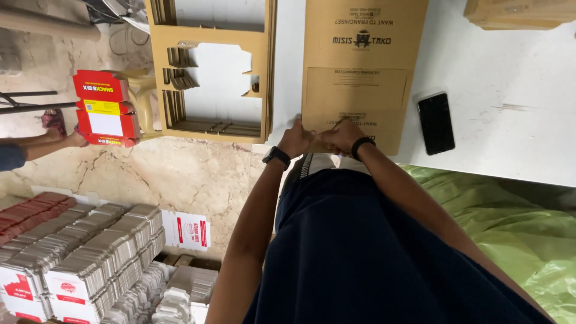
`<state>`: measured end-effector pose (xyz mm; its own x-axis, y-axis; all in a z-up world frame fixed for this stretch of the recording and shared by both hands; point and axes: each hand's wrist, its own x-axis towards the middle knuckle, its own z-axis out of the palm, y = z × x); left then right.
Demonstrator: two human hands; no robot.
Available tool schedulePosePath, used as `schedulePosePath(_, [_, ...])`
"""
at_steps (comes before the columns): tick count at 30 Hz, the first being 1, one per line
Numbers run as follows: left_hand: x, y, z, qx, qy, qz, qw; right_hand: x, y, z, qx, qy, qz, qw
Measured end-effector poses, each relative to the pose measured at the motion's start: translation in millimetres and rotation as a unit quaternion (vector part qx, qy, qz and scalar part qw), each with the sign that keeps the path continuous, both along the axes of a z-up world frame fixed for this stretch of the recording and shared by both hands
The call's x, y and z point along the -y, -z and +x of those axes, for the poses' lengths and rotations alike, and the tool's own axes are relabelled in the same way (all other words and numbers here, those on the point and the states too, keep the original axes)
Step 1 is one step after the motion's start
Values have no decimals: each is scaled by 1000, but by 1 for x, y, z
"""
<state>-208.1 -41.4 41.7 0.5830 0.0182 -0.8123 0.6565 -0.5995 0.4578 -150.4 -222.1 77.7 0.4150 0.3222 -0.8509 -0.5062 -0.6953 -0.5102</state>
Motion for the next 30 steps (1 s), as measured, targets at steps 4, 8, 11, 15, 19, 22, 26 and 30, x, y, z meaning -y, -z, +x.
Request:
schedulePosePath(4, [-2,21,-1,19,32,38,999,-11,2,17,-26,-29,-24,999])
schedulePosePath(8, [-9,60,-10,8,-6,16,1000,-23,-10,31,-5,-91,-73,993])
schedulePosePath(11, [1,51,5,-29,2,30,999,-27,8,33,-46,-61,-79,994])
schedulePosePath(15, [15,48,10,-64,58,52,995,-33,43,22,140,-504,-83,848])
schedulePosePath(19, [15,27,11,-142,-134,4,981,-28,53,20,111,-459,-94,876])
schedulePosePath(22, [20,21,18,-103,-163,5,981,-22,37,40,6,-235,-105,966])
schedulePosePath(26, [30,29,9,-94,-118,41,988,-26,51,51,13,-259,-110,959])
schedulePosePath(30, [41,19,15,-67,25,158,985,-23,58,44,49,-351,-114,928])
